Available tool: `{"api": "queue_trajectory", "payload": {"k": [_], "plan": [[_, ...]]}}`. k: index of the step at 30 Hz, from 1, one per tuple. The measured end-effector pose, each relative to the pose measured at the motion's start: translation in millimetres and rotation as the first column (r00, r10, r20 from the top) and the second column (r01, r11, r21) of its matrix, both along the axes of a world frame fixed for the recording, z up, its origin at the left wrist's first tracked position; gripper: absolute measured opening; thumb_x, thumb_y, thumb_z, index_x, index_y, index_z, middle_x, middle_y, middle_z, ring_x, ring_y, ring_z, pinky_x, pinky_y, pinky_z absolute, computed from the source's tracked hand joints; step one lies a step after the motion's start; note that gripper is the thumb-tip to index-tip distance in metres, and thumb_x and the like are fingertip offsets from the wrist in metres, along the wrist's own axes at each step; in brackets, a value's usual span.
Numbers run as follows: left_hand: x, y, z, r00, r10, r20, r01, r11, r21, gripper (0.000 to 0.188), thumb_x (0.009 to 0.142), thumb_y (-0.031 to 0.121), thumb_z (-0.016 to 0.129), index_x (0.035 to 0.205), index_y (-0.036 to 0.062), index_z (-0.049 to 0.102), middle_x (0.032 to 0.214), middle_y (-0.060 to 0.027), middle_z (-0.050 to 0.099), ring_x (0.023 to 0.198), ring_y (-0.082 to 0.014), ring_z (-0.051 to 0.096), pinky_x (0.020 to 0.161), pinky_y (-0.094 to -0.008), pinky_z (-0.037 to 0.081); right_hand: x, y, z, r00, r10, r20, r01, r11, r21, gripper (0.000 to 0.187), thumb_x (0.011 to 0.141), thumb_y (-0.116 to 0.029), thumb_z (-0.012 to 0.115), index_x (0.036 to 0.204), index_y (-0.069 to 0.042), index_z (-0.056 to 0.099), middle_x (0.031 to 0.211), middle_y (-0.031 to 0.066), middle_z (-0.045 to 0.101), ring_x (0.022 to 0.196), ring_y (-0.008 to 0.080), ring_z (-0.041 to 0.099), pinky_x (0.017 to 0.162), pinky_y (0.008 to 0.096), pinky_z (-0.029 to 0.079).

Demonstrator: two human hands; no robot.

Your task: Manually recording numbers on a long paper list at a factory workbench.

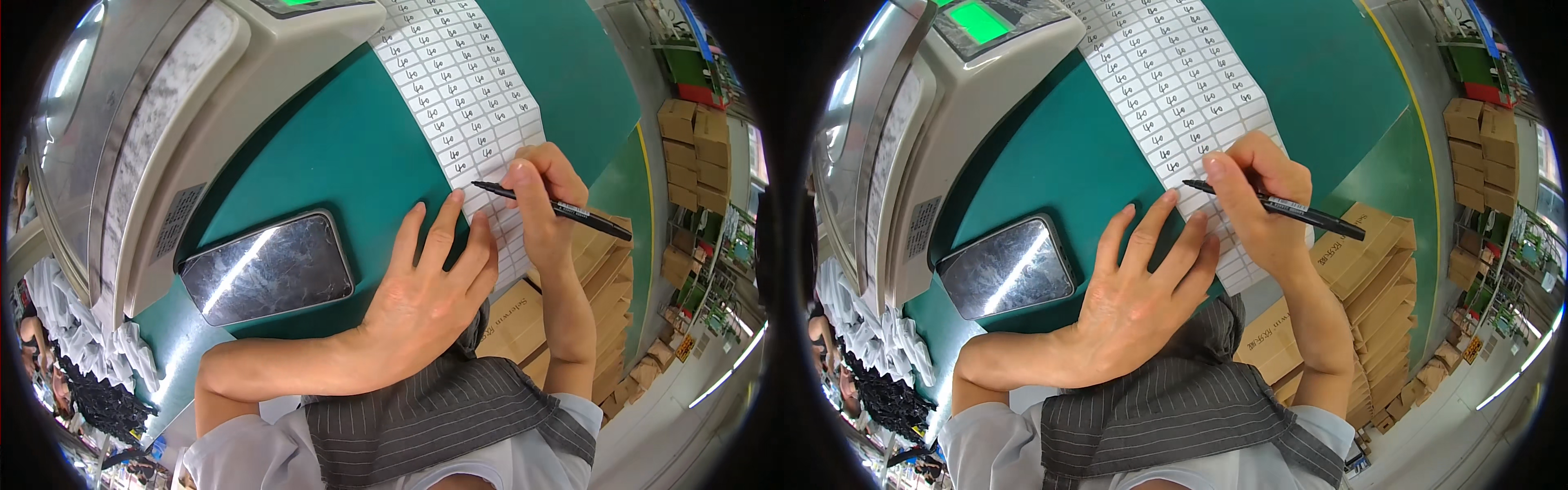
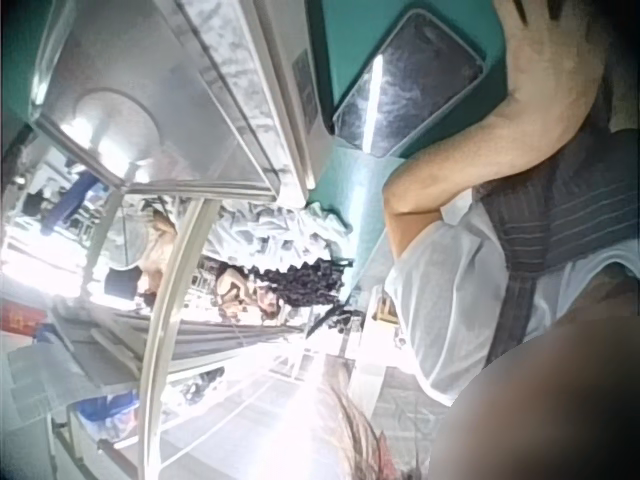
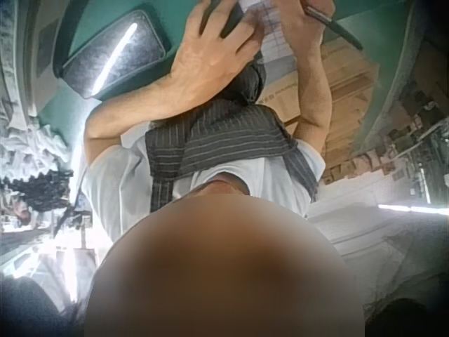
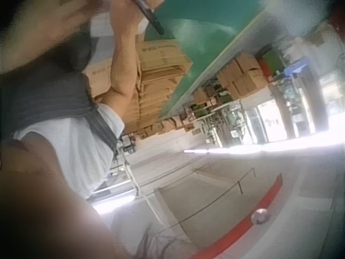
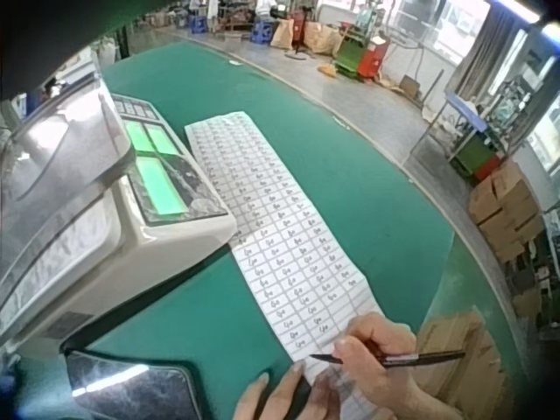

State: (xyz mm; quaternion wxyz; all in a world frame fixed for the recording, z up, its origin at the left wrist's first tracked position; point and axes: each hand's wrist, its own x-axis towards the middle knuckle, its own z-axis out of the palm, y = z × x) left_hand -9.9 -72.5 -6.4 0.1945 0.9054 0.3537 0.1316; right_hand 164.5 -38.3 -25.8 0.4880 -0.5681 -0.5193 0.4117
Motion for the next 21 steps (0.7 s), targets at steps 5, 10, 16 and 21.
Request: {"api": "queue_trajectory", "payload": {"k": [5, 10, 16, 21], "plan": [[-0.6, -0.4, -0.9, 1.0, -0.011, -0.01, 0.011, 1.0, 0.017, 0.038, 0.076, 0.013, 0.061, 0.112, 0.0051, 0.063, 0.124, -0.0124, 0.055, 0.125, -0.0372, 0.046, 0.101, -0.0548, 0.036, -0.9, -0.4, -3.7, 0.982, -0.014, 0.186, 0.007, 0.999, 0.042, 0.026, 0.09, -0.009, 0.066, 0.069, -0.003, 0.052, 0.055, -0.0036, 0.049, 0.051, 0.0013, 0.038, 0.044, 0.0211, 0.03], [-0.2, 0.1, 0.3, 1.0, -0.013, -0.013, 0.013, 1.0, 0.008, 0.037, 0.076, 0.013, 0.061, 0.112, 0.0049, 0.064, 0.125, -0.0125, 0.055, 0.125, -0.0372, 0.047, 0.101, -0.0548, 0.035, -1.6, 0.1, -5.3, 0.978, -0.036, 0.203, 0.028, 0.999, 0.044, 0.025, 0.089, -0.01, 0.067, 0.069, -0.003, 0.053, 0.055, -0.0025, 0.051, 0.05, 0.0016, 0.039, 0.044, 0.0213, 0.031], [0.6, 0.2, 0.7, 1.0, -0.008, -0.013, 0.008, 1.0, 0.002, 0.037, 0.076, 0.014, 0.061, 0.111, 0.0047, 0.064, 0.125, -0.0123, 0.055, 0.125, -0.0372, 0.046, 0.101, -0.0548, 0.035, -4.2, 2.3, -3.2, 0.977, -0.019, 0.213, 0.011, 0.999, 0.038, 0.021, 0.088, -0.009, 0.067, 0.071, -0.002, 0.056, 0.055, -0.0013, 0.053, 0.05, 0.0025, 0.041, 0.044, 0.0216, 0.032], [0.4, -0.1, -0.1, 1.0, -0.003, -0.004, 0.003, 1.0, 0.001, 0.037, 0.076, 0.014, 0.062, 0.111, 0.0046, 0.064, 0.125, -0.0122, 0.055, 0.125, -0.037, 0.046, 0.102, -0.0546, 0.035, -2.8, 0.9, -1.6, 0.974, 0.0, 0.229, -0.005, 1.0, 0.02, 0.021, 0.088, -0.008, 0.067, 0.071, -0.002, 0.055, 0.055, -0.0015, 0.052, 0.05, 0.003, 0.04, 0.044, 0.0218, 0.032]]}}
